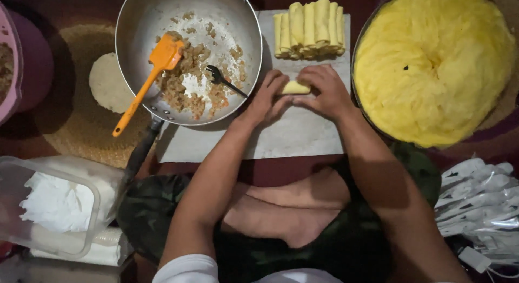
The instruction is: Rolling thin yellow crepes with a savory filling to prepare food items.
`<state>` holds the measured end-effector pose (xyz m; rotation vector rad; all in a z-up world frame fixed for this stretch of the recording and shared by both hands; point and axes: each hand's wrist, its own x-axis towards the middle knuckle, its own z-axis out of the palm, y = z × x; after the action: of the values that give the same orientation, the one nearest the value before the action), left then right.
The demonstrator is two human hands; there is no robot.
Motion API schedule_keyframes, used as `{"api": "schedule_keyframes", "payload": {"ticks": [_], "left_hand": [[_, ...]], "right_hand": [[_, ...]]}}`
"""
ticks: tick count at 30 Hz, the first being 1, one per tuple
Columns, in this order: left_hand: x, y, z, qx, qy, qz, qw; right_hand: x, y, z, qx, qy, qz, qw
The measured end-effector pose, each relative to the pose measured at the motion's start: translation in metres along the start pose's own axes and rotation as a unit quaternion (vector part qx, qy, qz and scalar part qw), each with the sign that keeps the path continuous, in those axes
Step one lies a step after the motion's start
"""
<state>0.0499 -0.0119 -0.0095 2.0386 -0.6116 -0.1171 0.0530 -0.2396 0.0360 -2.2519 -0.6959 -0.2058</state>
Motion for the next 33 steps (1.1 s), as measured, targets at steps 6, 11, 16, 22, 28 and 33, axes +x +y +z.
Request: {"api": "schedule_keyframes", "payload": {"ticks": [6,11,16,22,28,33], "left_hand": [[-0.001,-0.011,0.001,-0.040,-0.024,-0.022,0.999],[-0.006,-0.001,-0.003,-0.084,-0.024,-0.078,0.993],[-0.016,0.035,-0.023,-0.087,-0.049,-0.140,0.985],[-0.019,0.064,-0.028,0.001,-0.086,-0.166,0.982],[-0.037,0.126,-0.053,0.016,-0.096,-0.118,0.988],[-0.066,0.148,-0.054,-0.072,-0.109,-0.144,0.981]], "right_hand": [[0.001,0.003,0.006,-0.024,-0.036,0.008,0.999],[0.001,-0.012,-0.005,0.000,-0.066,0.101,0.993],[-0.009,-0.031,-0.017,0.104,-0.168,0.310,0.930],[-0.025,-0.061,-0.024,0.207,-0.272,0.314,0.886],[-0.046,-0.070,-0.020,0.298,-0.255,0.331,0.858],[-0.077,-0.083,-0.017,0.506,-0.233,0.349,0.753]]}}
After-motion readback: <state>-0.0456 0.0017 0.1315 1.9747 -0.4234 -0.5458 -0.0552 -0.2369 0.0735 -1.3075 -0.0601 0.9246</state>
